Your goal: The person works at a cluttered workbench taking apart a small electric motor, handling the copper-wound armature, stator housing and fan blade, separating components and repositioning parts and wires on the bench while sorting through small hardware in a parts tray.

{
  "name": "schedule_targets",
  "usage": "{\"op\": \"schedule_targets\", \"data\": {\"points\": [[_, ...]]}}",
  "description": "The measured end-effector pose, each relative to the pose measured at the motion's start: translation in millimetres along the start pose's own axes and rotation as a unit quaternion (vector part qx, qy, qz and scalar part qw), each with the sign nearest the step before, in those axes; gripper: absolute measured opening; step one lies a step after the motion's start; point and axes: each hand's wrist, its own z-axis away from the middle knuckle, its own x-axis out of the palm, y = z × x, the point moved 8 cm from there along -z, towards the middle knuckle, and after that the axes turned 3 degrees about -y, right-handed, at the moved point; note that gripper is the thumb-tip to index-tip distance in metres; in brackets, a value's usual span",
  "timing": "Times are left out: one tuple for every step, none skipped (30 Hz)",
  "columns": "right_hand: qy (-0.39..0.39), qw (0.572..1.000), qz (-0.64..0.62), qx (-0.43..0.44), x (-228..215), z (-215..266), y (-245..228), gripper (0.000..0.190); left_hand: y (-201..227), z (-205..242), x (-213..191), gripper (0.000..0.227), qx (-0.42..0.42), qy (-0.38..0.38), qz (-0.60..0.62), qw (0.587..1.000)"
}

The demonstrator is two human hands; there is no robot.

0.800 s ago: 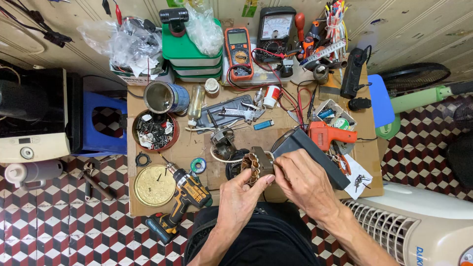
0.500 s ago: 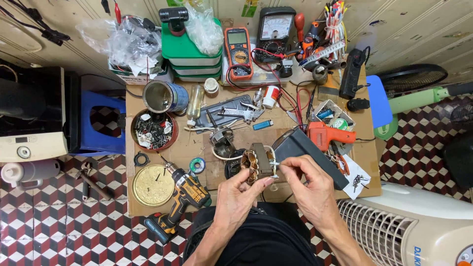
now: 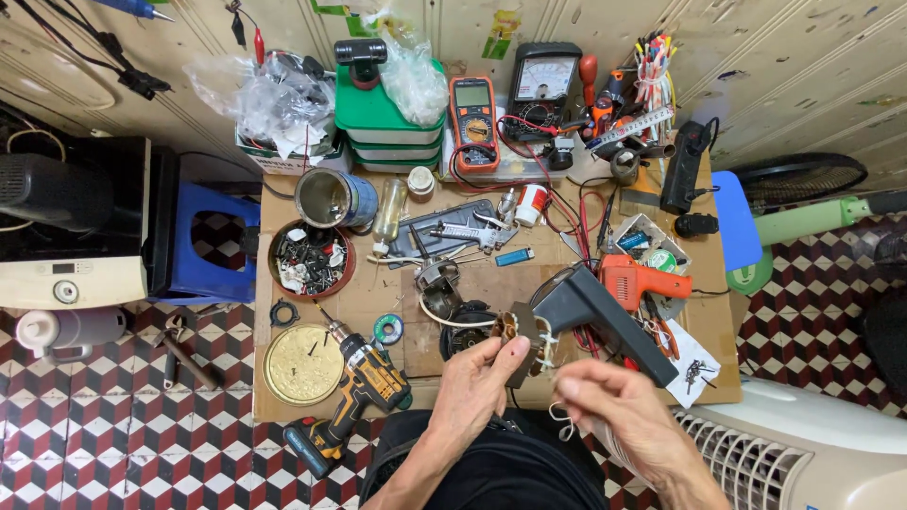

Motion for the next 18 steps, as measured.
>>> {"op": "schedule_targets", "data": {"points": [[-0.002, 1.000, 0.003, 0.002, -9.3, 1.1, -2.2, 0.025, 5.6, 0.0, 5.2, 0.042, -0.001, 0.003, 0.003, 1.000], [0.090, 0.990, 0.051, -0.093, -32.5, 5.6, -20.8, 0.040, 11.4, -0.2, 14.7, 0.044, 0.000, -0.023, 0.007, 1.000], [0.179, 0.961, 0.099, -0.185, -52.5, 15.5, -38.9, 0.056, 16.7, 0.7, 23.8, 0.046, 0.001, -0.048, 0.011, 0.999], [0.176, 0.962, 0.102, -0.183, -55.1, 21.0, -43.0, 0.056, 23.5, 0.2, 34.3, 0.046, 0.000, -0.044, 0.015, 0.999], [0.109, 0.961, 0.058, -0.249, -48.9, 27.2, -55.9, 0.078, 34.6, -0.7, 49.8, 0.048, 0.022, -0.072, -0.006, 0.997], [0.039, 0.950, 0.013, -0.310, -43.6, 35.6, -69.0, 0.102, 45.8, -1.6, 65.7, 0.049, 0.044, -0.101, -0.027, 0.994], [0.041, 0.950, 0.014, -0.310, -47.9, 36.9, -65.7, 0.102, 51.1, -3.4, 74.5, 0.049, 0.044, -0.102, -0.026, 0.993], [0.035, 0.944, 0.031, -0.326, -50.9, 39.7, -65.2, 0.111, 63.0, -4.6, 85.5, 0.050, 0.086, -0.111, -0.050, 0.989], [0.032, 0.938, 0.048, -0.342, -54.5, 43.8, -64.6, 0.120, 75.0, -5.3, 97.7, 0.051, 0.128, -0.121, -0.074, 0.982], [0.036, 0.938, 0.049, -0.342, -51.8, 44.6, -68.1, 0.120, 73.0, -8.6, 104.1, 0.051, 0.128, -0.125, -0.072, 0.981], [0.122, 0.940, 0.074, -0.309, -60.1, 44.8, -67.9, 0.118, 75.2, -10.6, 111.5, 0.051, 0.156, -0.131, -0.090, 0.975], [0.206, 0.935, 0.097, -0.272, -68.5, 47.1, -67.5, 0.116, 77.3, -12.3, 119.3, 0.051, 0.184, -0.136, -0.108, 0.967], [0.210, 0.934, 0.097, -0.272, -71.6, 45.1, -67.0, 0.116, 67.1, -18.1, 121.4, 0.051, 0.184, -0.140, -0.108, 0.967], [0.202, 0.932, 0.104, -0.281, -72.5, 43.1, -67.9, 0.114, 54.2, -24.3, 125.3, 0.051, 0.162, -0.163, -0.064, 0.971], [0.193, 0.931, 0.110, -0.289, -72.4, 40.8, -67.2, 0.111, 40.6, -29.6, 128.1, 0.051, 0.139, -0.185, -0.022, 0.973], [0.197, 0.931, 0.108, -0.288, -70.6, 37.1, -67.5, 0.111, 42.9, -28.0, 125.3, 0.051, 0.136, -0.188, -0.023, 0.972], [0.180, 0.939, 0.114, -0.270, -66.0, 29.2, -66.4, 0.112, 41.5, -28.1, 120.6, 0.051, 0.104, -0.186, 0.007, 0.977], [0.164, 0.946, 0.120, -0.252, -60.8, 21.5, -64.9, 0.113, 40.0, -27.5, 115.6, 0.052, 0.073, -0.183, 0.036, 0.980]]}}
